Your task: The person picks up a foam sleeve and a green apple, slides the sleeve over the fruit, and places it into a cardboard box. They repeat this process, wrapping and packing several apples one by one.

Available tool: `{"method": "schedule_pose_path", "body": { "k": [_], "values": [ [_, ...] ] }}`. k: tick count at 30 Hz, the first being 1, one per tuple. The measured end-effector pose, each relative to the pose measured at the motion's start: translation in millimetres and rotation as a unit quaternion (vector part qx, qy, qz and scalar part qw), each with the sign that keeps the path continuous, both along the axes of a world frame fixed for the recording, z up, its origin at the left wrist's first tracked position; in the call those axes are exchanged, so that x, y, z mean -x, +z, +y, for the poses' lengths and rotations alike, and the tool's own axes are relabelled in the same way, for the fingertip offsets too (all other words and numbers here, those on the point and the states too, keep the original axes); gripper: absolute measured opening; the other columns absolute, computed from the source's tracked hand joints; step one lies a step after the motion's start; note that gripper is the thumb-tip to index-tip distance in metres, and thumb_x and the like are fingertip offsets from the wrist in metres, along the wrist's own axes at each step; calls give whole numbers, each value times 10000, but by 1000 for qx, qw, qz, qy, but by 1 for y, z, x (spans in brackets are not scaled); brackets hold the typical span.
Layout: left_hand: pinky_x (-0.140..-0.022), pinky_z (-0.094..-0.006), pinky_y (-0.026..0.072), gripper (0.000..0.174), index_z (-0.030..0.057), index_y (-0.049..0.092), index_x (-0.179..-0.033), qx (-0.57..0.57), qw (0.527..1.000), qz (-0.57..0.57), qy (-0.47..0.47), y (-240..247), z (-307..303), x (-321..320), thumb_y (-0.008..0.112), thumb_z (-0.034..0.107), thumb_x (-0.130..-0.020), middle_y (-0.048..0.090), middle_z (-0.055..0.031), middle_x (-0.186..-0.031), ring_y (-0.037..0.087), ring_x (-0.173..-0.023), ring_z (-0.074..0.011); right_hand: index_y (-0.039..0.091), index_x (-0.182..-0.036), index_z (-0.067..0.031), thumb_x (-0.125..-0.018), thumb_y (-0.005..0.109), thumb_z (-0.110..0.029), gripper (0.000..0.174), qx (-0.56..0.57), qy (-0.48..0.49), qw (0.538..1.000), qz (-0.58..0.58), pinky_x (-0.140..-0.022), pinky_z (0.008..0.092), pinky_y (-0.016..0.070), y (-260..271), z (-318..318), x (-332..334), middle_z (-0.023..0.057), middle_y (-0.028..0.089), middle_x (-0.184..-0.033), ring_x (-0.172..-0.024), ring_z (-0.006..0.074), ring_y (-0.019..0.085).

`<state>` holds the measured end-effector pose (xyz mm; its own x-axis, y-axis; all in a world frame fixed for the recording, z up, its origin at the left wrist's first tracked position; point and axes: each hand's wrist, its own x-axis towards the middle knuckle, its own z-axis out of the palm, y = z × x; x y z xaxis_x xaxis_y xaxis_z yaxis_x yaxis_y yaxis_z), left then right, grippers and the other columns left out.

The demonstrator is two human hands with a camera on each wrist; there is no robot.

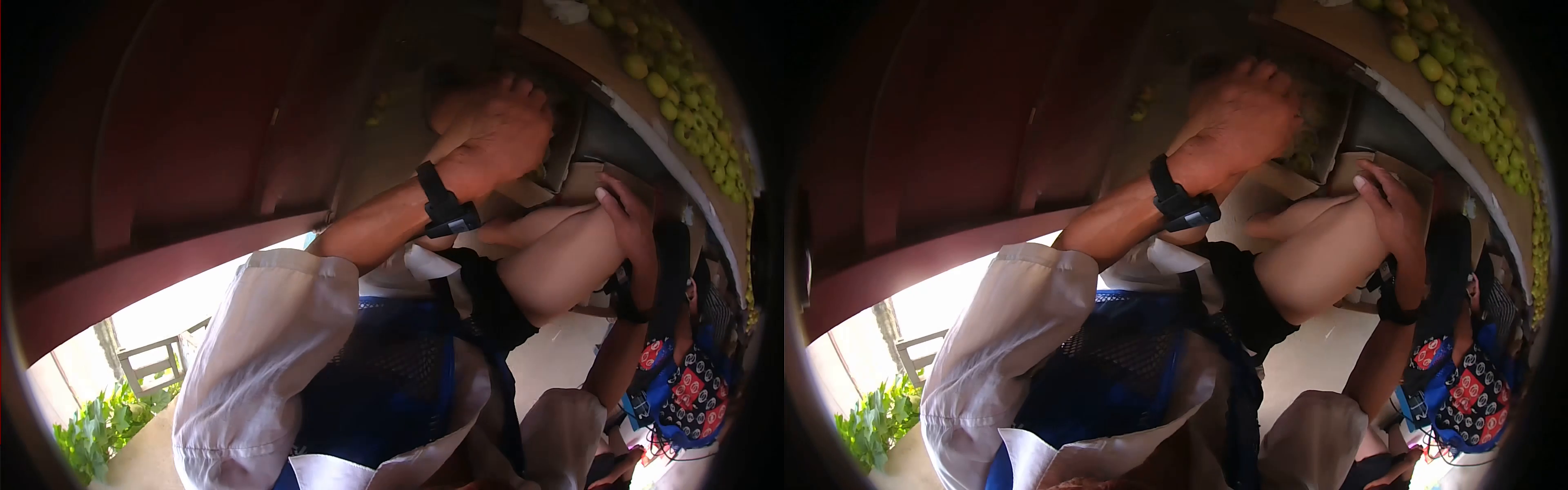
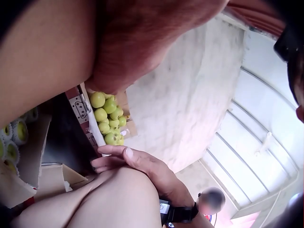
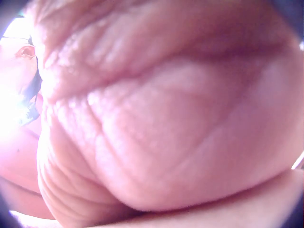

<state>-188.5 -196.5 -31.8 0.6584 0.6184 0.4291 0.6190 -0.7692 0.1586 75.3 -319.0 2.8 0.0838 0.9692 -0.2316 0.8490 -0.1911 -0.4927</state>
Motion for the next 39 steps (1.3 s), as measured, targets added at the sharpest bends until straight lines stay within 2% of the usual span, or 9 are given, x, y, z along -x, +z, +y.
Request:
{"method": "schedule_pose_path", "body": {
  "k": [5, 8, 11, 18, 25, 28, 31, 34, 39],
  "values": [
    [-969, -431, 452, 195, 45, 732, -909, 30, 998, -50, -24, 7, 12, -8, 720, 228, -845, 670, -100, -998, 590, -1069, -302, 670, -1257, -79, -958, 665, -364, 413, -101, 0, 995, -25, -899, 343, 520, -1, -9, -1, 159, 722, -1112, -1006, 291, 698],
    [-957, -433, 456, 168, 57, 736, -920, 7, 997, -60, -39, 17, 26, -9, 730, 205, -841, 676, -80, -1012, 599, -1067, -298, 677, -1246, -86, -957, 620, -458, 475, -59, -44, 997, -24, -870, 374, 520, 10, -6, 2, 140, 732, -1072, -973, 314, 690],
    [-949, -436, 454, 155, 65, 734, -925, -10, 997, -70, -42, 23, 28, -11, 727, 201, -851, 678, -71, -1015, 602, -1060, -295, 667, -1257, -59, -958, 651, -381, 440, -34, -58, 997, -28, -869, 357, 536, 20, -11, 0, 150, 723, -1116, -984, 270, 709],
    [-971, -442, 442, 166, 52, 727, -914, -8, 996, -70, -49, 30, 30, -10, 720, 205, -849, 673, -89, -1013, 585, -1059, -304, 686, -1193, -88, -942, 608, -455, 451, -90, -52, 994, -33, -837, 428, 523, 15, -17, -3, 138, 732, -1012, -979, 344, 677],
    [-926, -467, 466, 203, 41, 725, -964, 51, 996, -6, -67, 37, 44, -7, 693, 227, -891, 694, -125, -1016, 623, -1032, -359, 637, -1271, -66, -972, 619, -415, 460, -119, -23, 993, -4, -874, 409, 530, 10, -14, -14, 179, 713, -1129, -1004, 335, 687],
    [-899, -470, 493, 254, 26, 718, -1018, 156, 985, -29, -65, 67, 48, -20, 677, 259, -925, 700, -159, -1058, 646, -1015, -399, 621, -1293, -30, -990, 628, -401, 480, -209, -92, 967, 112, -882, 339, 522, 29, -33, -40, 107, 731, -1083, -981, 213, 685],
    [-933, -307, 485, 265, 36, 710, -1142, 249, 959, -99, -91, 88, 53, -37, 687, 233, -966, 718, -115, -1106, 670, -1038, -203, 624, -1295, -7, -995, 621, -371, 472, -274, -153, 947, 66, -842, 299, 515, 25, -69, -101, 66, 723, -1049, -963, 162, 670],
    [-904, -319, 502, 331, 19, 694, -1190, 326, 925, -149, -123, 103, 55, -62, 674, 273, -979, 733, -111, -1093, 668, -990, -178, 640, -1294, -13, -992, 609, -343, 448, -226, -302, 913, 154, -799, 262, 497, 27, -126, -116, 42, 712, -1032, -932, 126, 658],
    [-907, -311, 497, 368, 20, 678, -1234, 321, 930, -128, -128, 122, 56, -99, 677, 280, -974, 733, -100, -1091, 660, -998, -174, 689, -1188, -9, -928, 607, -236, 355, -151, -433, 857, 236, -740, 249, 469, -32, -181, -119, 32, 710, -984, -896, 120, 660]
  ]
}}
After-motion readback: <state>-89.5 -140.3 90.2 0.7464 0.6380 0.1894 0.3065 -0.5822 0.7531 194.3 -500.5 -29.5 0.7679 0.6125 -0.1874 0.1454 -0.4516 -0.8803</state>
